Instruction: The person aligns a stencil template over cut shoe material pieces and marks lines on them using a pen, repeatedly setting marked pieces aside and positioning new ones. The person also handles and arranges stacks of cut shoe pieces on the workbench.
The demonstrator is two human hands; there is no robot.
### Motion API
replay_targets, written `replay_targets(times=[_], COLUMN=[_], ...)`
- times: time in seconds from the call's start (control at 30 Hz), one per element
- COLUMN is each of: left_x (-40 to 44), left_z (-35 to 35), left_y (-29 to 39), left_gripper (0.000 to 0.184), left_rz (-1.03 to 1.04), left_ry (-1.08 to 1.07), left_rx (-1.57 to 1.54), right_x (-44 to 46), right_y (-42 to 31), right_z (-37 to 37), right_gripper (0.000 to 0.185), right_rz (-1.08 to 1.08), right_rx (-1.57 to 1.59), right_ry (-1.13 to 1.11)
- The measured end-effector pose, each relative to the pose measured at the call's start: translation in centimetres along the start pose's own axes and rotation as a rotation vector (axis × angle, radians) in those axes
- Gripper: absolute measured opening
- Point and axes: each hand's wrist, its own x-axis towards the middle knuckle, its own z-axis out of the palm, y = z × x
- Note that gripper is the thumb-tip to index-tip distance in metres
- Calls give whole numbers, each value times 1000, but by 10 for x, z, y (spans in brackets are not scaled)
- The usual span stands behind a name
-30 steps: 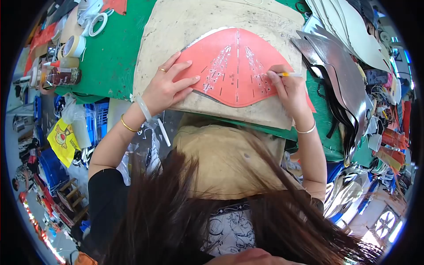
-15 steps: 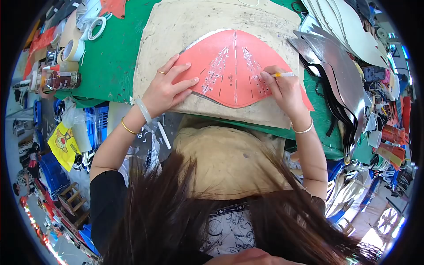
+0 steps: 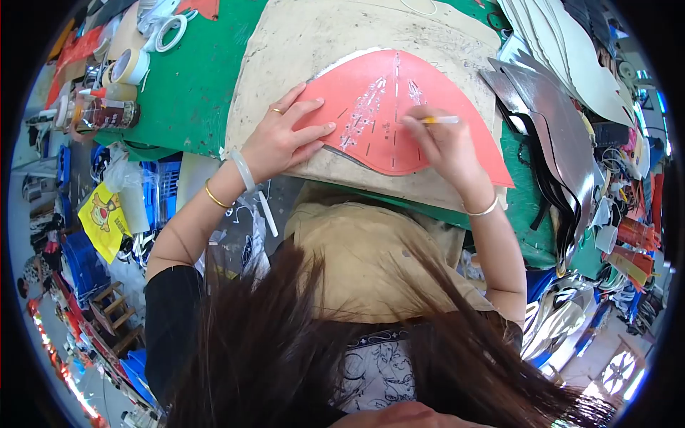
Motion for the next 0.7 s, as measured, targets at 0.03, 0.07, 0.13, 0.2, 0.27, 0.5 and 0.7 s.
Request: replay_targets(times=[0.03, 0.07, 0.13, 0.2, 0.27, 0.5, 0.7], left_x=[0, 0, -1, -1, -1, -2, -2], left_z=[0, -1, 0, 0, 0, 1, 2], left_y=[0, 0, 0, 0, 0, -1, -2], left_gripper=[34, 35, 35, 35, 35, 38, 38], left_rz=[-3, -4, -3, -1, 5, 7, 13], left_ry=[-11, -21, -14, -9, -6, -14, -5], left_rx=[-7, -13, -12, -6, 4, 9, 17], right_x=[5, 10, 15, 19, 22, 28, 35], right_y=[-5, -11, -15, -10, -10, -14, -13], right_z=[7, 13, 20, 26, 27, 28, 39], right_gripper=[14, 13, 14, 17, 17, 18, 17], right_rz=[3, 5, -11, -47, -50, -64, -101], right_rx=[4, 7, 16, 29, 44, 38, 31], right_ry=[-56, -112, -161, -148, -144, -162, -172])
